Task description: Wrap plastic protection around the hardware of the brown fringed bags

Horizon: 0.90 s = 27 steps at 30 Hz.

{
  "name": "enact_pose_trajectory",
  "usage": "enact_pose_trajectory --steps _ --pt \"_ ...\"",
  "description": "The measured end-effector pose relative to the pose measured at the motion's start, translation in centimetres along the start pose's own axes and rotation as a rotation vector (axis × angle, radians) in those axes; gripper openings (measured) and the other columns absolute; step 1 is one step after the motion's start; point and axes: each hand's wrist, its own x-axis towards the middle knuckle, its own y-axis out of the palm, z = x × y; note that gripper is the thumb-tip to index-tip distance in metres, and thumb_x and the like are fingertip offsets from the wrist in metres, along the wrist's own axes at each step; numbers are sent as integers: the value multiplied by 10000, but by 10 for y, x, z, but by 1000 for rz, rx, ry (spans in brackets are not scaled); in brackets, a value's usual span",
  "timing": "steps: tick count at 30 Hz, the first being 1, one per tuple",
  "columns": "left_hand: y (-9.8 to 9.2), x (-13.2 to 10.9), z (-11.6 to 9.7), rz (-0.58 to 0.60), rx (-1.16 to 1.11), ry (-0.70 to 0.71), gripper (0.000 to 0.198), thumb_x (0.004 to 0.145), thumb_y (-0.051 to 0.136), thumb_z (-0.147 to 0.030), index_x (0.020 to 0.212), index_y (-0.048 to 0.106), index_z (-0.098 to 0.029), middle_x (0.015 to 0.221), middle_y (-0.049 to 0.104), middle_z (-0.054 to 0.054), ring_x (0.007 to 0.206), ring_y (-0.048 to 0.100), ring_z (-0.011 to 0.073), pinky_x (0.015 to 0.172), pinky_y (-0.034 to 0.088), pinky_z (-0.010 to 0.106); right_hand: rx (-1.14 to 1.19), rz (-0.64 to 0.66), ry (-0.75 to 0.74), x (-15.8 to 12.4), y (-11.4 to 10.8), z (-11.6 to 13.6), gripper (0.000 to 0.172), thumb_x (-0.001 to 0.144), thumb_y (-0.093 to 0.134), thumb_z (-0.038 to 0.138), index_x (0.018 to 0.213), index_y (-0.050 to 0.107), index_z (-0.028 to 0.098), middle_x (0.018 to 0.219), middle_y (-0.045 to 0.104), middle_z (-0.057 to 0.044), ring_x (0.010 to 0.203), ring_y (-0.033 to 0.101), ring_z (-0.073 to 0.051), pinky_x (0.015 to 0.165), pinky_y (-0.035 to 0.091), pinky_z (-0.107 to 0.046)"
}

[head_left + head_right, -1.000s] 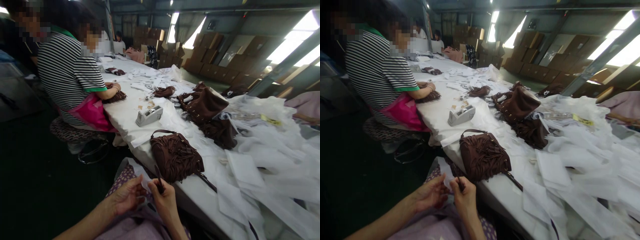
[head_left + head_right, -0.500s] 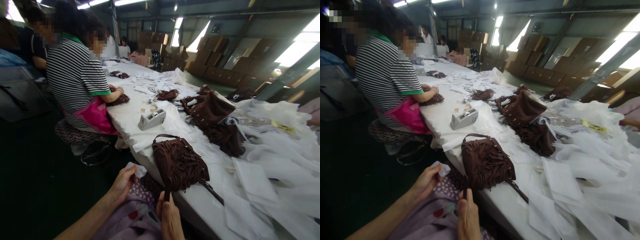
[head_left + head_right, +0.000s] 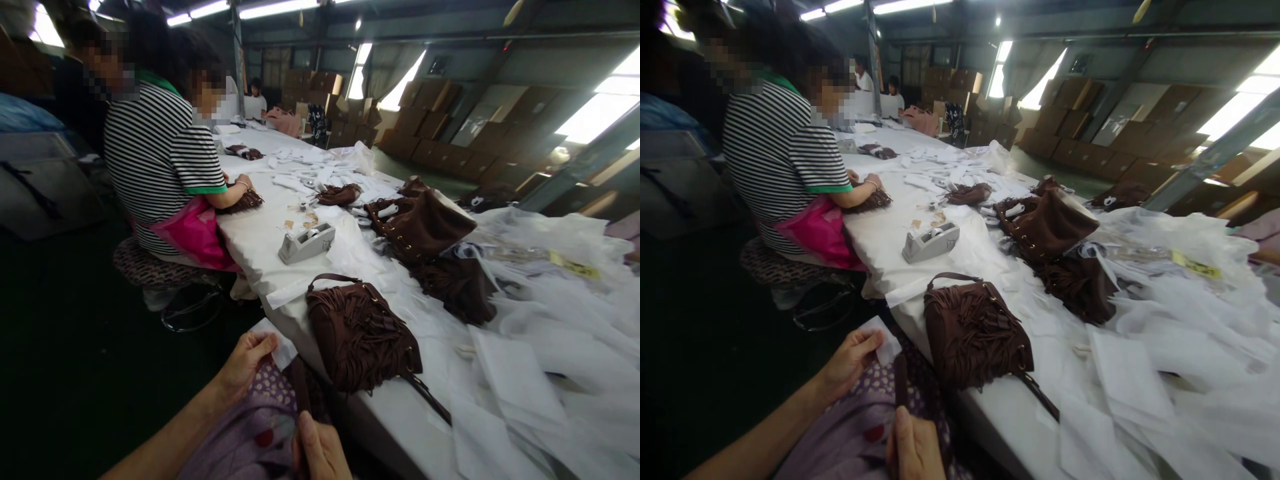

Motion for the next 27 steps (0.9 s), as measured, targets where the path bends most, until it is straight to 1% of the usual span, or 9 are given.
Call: enact_pose_trajectory --steps 5,9,12,15,17,19,22,24,27 --pt "-2 -2 -1 63 71 -29 308 734 707 -410 652 692 -114 577 639 36 523 519 107 549 385 205 -49 50 13 1 -1 -1 694 872 230 684 449 439 176 400 376 16 424 385 -104 451 268 -233" --pt "-2 -5 -6 133 254 -44 314 714 719 -419 641 704 -114 565 631 26 513 496 105 539 367 211 -72 77 42 1 0 0 707 866 223 695 448 454 174 397 375 10 432 393 -110 454 275 -233" --pt "7 -9 -6 296 373 -84 255 653 773 -366 657 719 -117 576 629 21 552 515 121 558 377 218 -67 73 85 3 0 9 704 857 236 704 459 470 173 393 364 15 427 393 -110 457 297 -230" --pt "16 -14 -1 429 375 -140 229 649 778 -343 674 726 -122 594 631 27 564 521 125 546 381 219 -16 38 142 6 -3 19 653 842 281 711 566 519 169 416 380 33 412 380 -98 437 307 -213" --pt "12 -14 -3 373 340 -112 236 674 757 -356 689 727 -122 591 628 28 554 515 119 537 376 215 8 41 135 7 -8 20 600 837 323 701 674 541 166 464 433 36 417 388 -92 425 307 -201" --pt "-1 -12 -13 183 313 2 259 707 728 -376 667 717 -121 573 619 23 541 503 108 540 369 211 -17 40 101 5 -18 17 555 823 373 695 689 507 173 505 452 36 437 398 -90 425 311 -194" --pt "-29 -11 -38 -64 339 134 321 714 720 -400 575 675 -114 515 590 13 497 474 90 520 344 206 -144 -40 43 6 -35 18 552 796 413 699 575 385 194 508 379 38 475 379 -94 439 321 -196" --pt "-38 -17 -50 -103 353 124 352 692 733 -420 546 657 -110 496 585 18 474 470 89 498 328 209 -264 -85 -25 15 -40 33 548 800 432 674 542 354 197 516 351 33 497 368 -98 450 324 -197" --pt "-27 -28 -48 -72 262 85 380 653 754 -452 537 650 -104 492 579 24 459 472 93 479 318 217 -412 -41 -155 43 -29 74 507 826 458 598 540 407 183 511 372 26 498 384 -100 443 320 -189"
